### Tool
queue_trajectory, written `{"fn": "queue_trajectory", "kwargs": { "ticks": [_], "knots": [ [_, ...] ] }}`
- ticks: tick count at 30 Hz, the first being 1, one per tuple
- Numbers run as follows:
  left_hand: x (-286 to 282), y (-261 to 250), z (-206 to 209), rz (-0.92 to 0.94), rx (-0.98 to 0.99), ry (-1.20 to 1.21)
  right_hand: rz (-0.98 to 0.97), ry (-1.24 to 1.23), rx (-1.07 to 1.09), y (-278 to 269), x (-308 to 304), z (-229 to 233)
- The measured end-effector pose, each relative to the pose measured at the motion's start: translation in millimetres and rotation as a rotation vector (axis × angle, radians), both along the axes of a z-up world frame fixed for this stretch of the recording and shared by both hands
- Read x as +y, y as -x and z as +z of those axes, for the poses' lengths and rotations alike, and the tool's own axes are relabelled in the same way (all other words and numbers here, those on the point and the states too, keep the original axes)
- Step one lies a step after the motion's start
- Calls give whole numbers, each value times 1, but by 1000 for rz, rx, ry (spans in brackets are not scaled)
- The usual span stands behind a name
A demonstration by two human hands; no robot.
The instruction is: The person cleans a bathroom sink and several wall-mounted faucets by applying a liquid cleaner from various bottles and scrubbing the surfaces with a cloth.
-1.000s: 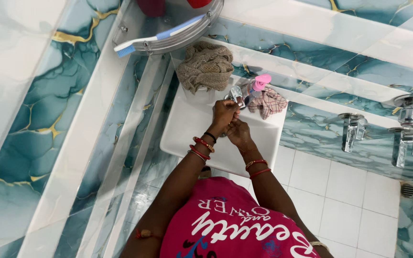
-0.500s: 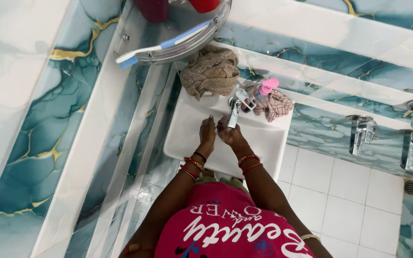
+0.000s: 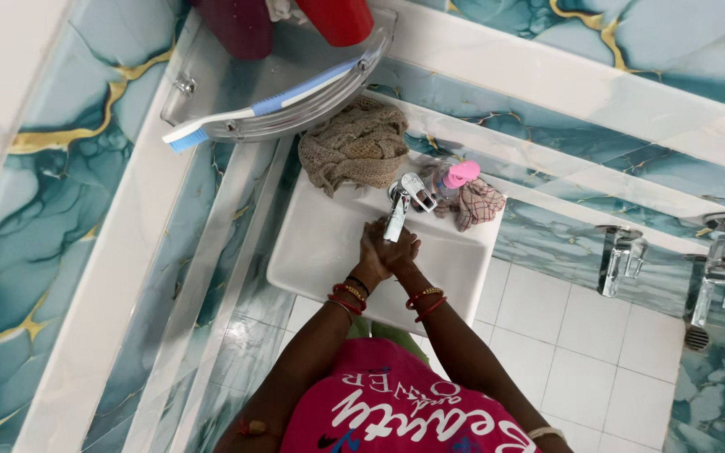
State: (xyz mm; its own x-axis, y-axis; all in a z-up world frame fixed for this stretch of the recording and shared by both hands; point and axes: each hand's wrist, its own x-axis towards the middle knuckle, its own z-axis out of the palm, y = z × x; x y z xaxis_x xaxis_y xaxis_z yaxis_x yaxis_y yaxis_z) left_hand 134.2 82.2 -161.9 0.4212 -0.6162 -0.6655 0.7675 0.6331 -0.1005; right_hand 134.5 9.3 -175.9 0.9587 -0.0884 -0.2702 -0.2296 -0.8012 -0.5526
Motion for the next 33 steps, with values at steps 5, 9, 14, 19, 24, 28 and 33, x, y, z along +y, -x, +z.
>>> {"fn": "queue_trajectory", "kwargs": {
  "ticks": [5, 9, 14, 19, 24, 28, 33],
  "knots": [
    [9, -5, -40, 133, -141, -179, 434, 569, 56, 11, 37, 12],
    [6, -5, -31, 97, -191, -93, -268, -302, -239, 19, 24, 11],
    [-21, 31, -19, 138, -140, -18, 37, -878, -375, 21, -23, -7],
    [-18, 33, -19, 320, 1, -55, 124, -578, -139, 23, -16, -11],
    [-25, 27, -3, 149, -61, -346, 203, -283, 96, 26, -15, -13],
    [-32, 24, 5, 99, -126, -486, 235, -219, 104, 17, -18, -6],
    [-22, 6, 15, 242, -174, -666, 187, -342, -62, -3, -14, 1]
  ]
}}
